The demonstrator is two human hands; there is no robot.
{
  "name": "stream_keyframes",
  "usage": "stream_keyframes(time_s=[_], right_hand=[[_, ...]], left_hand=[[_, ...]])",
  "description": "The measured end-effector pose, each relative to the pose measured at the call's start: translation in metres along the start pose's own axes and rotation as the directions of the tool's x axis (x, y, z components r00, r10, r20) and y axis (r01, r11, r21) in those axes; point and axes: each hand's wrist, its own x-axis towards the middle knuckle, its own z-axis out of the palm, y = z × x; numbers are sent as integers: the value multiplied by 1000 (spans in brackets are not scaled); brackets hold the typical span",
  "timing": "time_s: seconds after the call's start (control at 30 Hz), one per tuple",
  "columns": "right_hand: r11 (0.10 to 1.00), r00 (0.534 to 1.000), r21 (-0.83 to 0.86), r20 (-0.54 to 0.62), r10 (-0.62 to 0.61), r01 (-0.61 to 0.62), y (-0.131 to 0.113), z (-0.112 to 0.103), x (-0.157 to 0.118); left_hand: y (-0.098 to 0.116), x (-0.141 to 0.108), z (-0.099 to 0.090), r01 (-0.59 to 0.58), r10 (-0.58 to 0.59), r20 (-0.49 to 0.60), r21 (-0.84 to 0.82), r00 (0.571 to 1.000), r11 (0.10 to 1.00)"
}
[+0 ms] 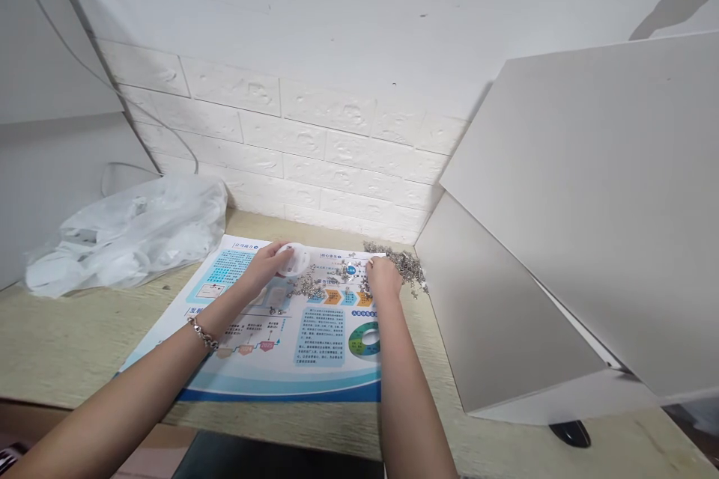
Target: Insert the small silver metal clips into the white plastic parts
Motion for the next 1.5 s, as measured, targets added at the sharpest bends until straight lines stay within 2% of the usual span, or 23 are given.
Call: stream_keyframes(time_s=[0.07, 0.17, 0.23, 0.33, 0.37, 0.5, 0.67, 0.77, 0.9, 1.17, 1.27, 1.5], right_hand=[[998, 997, 61, -72, -26, 30, -2, -3, -1], [949, 984, 285, -149, -93, 133, -12, -9, -8], [857, 977, 476, -163, -136, 199, -23, -12, -15], [708, 977, 674, -125, -172, 211, -43, -14, -30], [684, 975, 698, -108, -192, 213, -48, -13, -35], [682, 951, 670, -131, -280, 293, -61, -7, -45], [689, 898, 591, -158, -411, 419, -60, 0, -42], [692, 882, 566, -158, -443, 449, -58, 1, -41], [694, 886, 566, -167, -432, 445, -57, 1, -41], [637, 901, 646, -217, -375, 421, -61, -10, -49], [613, 928, 704, -196, -318, 359, -63, -12, -52], [518, 984, 843, -60, -170, 141, -60, -4, -47]], left_hand=[[-2, 0, 1, 8, -6, 49, -34, 999, 999], [-4, 0, 2, 26, -7, 164, -110, 986, 994], [-4, -1, 3, 62, -18, 249, -170, 968, 983], [-1, -3, 6, 134, -48, 355, -224, 934, 965], [0, -4, 7, 151, -56, 382, -224, 923, 963], [1, -8, 9, 164, -49, 467, -208, 883, 964], [0, -9, 9, 153, -47, 492, -179, 870, 972], [1, -9, 8, 153, -53, 498, -162, 866, 975], [0, -8, 7, 132, -45, 497, -142, 866, 981], [-4, -5, 7, 154, -14, 507, -236, 862, 959], [-3, -5, 7, 157, -11, 507, -245, 862, 957], [0, -7, 7, 182, -36, 501, -246, 865, 952]])
